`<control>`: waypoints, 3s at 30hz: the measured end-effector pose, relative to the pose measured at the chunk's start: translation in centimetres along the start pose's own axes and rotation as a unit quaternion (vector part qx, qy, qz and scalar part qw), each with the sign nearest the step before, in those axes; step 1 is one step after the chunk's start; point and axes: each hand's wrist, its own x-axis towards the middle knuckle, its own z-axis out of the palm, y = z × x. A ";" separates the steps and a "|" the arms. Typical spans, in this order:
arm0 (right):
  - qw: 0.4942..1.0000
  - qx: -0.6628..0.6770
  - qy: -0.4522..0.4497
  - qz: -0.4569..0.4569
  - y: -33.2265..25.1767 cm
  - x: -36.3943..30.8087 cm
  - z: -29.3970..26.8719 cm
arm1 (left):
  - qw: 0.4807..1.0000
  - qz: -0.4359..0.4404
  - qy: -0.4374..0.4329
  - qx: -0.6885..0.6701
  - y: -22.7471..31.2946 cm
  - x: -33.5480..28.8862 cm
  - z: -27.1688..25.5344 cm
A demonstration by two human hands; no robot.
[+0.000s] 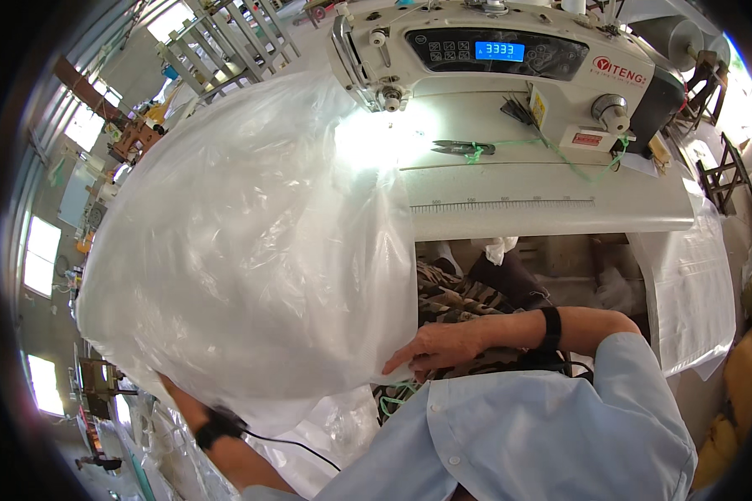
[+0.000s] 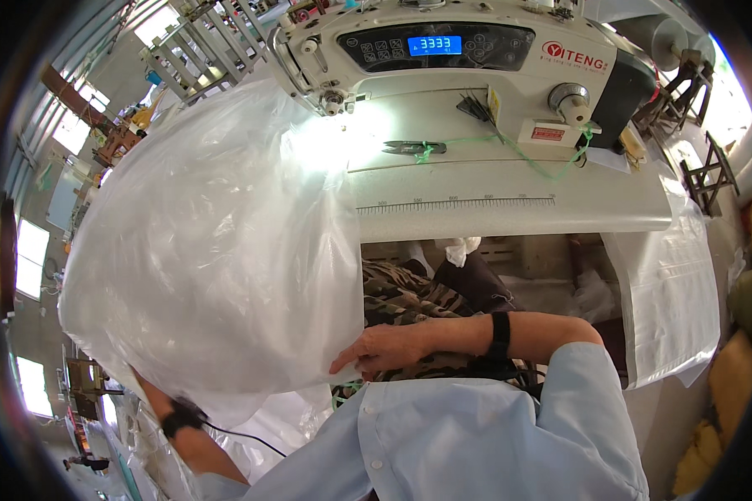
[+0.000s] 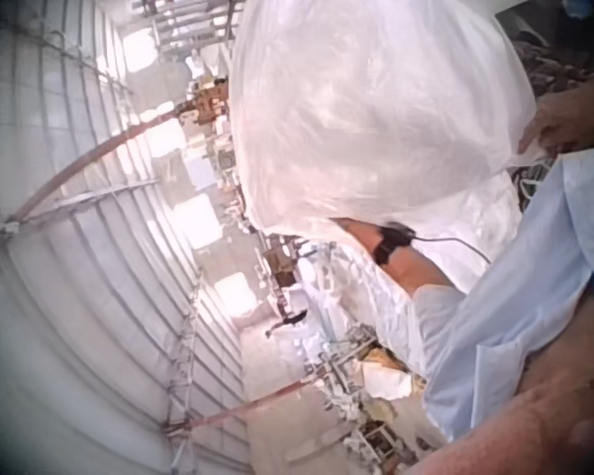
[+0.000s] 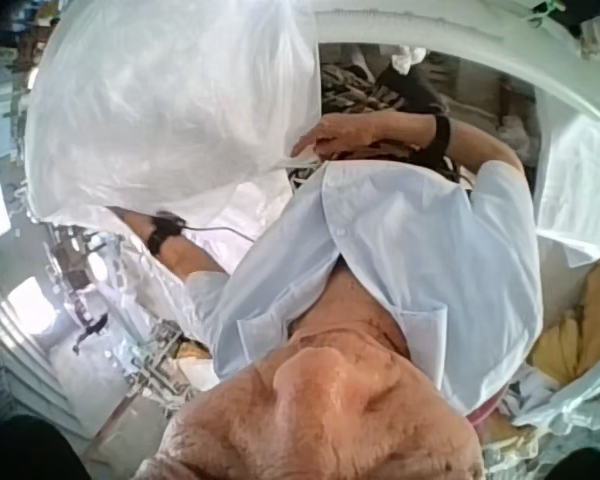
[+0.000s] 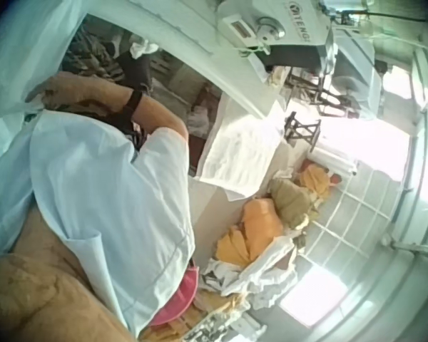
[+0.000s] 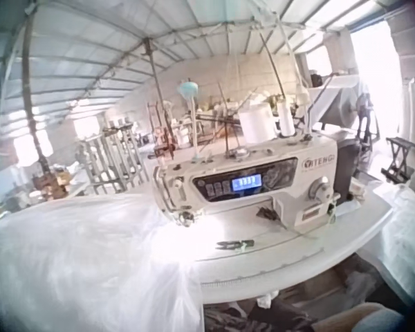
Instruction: Using an industrial sewing machine to stitch together large white plastic sheets.
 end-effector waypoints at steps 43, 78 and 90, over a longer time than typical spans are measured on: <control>0.938 -0.217 0.270 -0.024 2.9 -1.7 2.9 | 0.982 0.103 -0.154 0.041 8.6 -10.3 15.4; 0.900 -0.228 0.355 -0.109 -2.0 -2.4 3.7 | 0.935 0.149 -0.302 -0.112 15.5 -11.0 14.7; 0.895 -0.312 0.260 -0.185 -0.9 0.5 4.2 | 0.912 0.019 -0.381 -0.150 13.5 -11.0 14.2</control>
